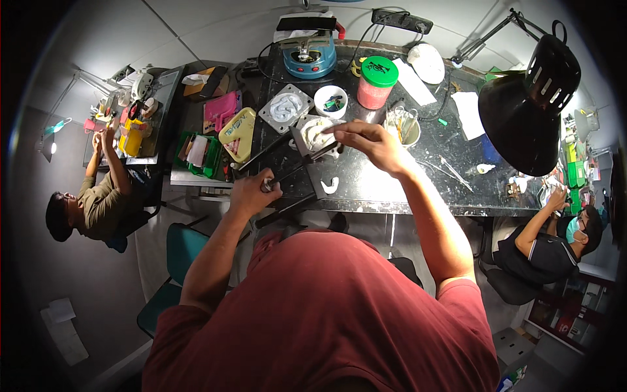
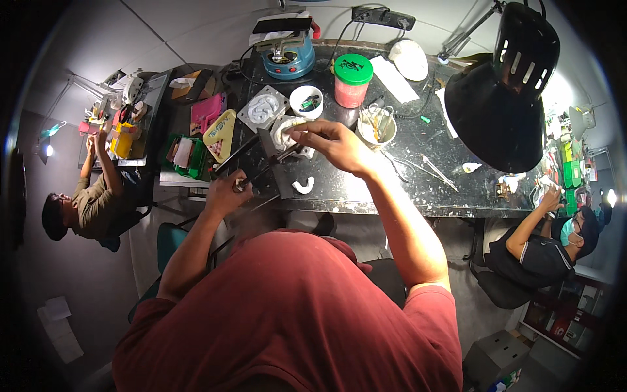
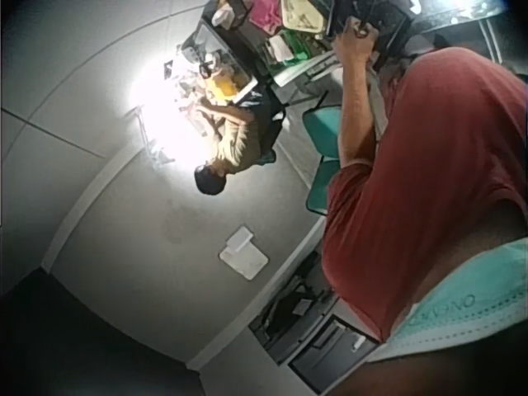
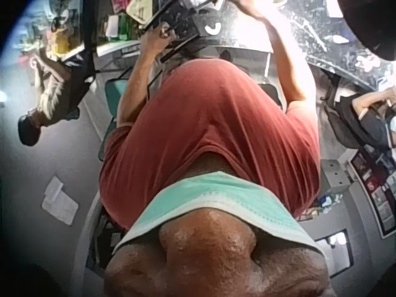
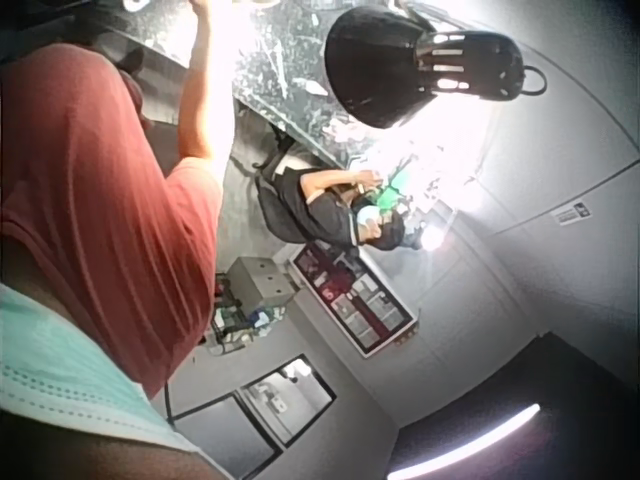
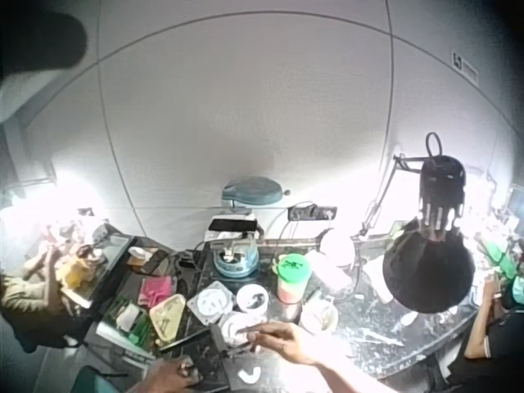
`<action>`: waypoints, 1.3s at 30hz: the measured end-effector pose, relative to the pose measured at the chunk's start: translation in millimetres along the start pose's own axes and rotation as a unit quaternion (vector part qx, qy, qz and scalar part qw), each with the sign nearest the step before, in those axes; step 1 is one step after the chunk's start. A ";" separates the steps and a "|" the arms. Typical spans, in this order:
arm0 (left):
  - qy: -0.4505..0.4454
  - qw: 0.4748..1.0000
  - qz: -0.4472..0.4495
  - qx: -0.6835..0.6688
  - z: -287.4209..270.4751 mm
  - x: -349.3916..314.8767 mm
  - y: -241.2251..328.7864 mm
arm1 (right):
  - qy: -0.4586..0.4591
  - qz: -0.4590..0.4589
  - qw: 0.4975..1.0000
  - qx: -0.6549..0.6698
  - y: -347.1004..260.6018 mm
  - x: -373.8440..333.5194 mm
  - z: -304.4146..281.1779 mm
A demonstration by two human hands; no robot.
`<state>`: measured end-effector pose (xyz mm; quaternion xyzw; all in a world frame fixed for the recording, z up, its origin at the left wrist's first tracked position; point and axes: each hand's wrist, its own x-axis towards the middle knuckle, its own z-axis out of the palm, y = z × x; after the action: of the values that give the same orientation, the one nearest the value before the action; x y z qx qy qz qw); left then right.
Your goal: The person picks up a metal dental articulator and a white plaster dental model, then fits the model onto the base of the articulator and adjusts the black hinges and screws by hand.
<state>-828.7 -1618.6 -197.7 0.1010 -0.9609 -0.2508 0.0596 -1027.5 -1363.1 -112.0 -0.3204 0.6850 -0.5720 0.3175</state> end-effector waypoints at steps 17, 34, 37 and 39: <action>0.002 0.999 0.040 0.033 -2.9 25.7 20.4 | 0.019 -0.020 0.998 0.063 0.9 -21.1 -29.9; 0.048 0.998 0.041 -0.003 0.4 26.1 22.5 | 0.139 -0.075 0.962 -0.224 -2.7 -16.2 -37.3; 0.030 0.999 0.021 -0.031 -2.8 26.7 27.7 | 0.069 -0.125 0.984 0.107 3.3 -18.6 -35.4; 0.041 0.998 0.029 -0.030 -1.1 25.2 24.4 | 0.031 -0.058 0.997 0.029 -5.3 -19.2 -51.2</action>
<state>-857.1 -1604.0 -183.1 0.0814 -0.9521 -0.2738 0.1088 -1056.7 -1318.7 -98.1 -0.3327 0.6576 -0.6189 0.2715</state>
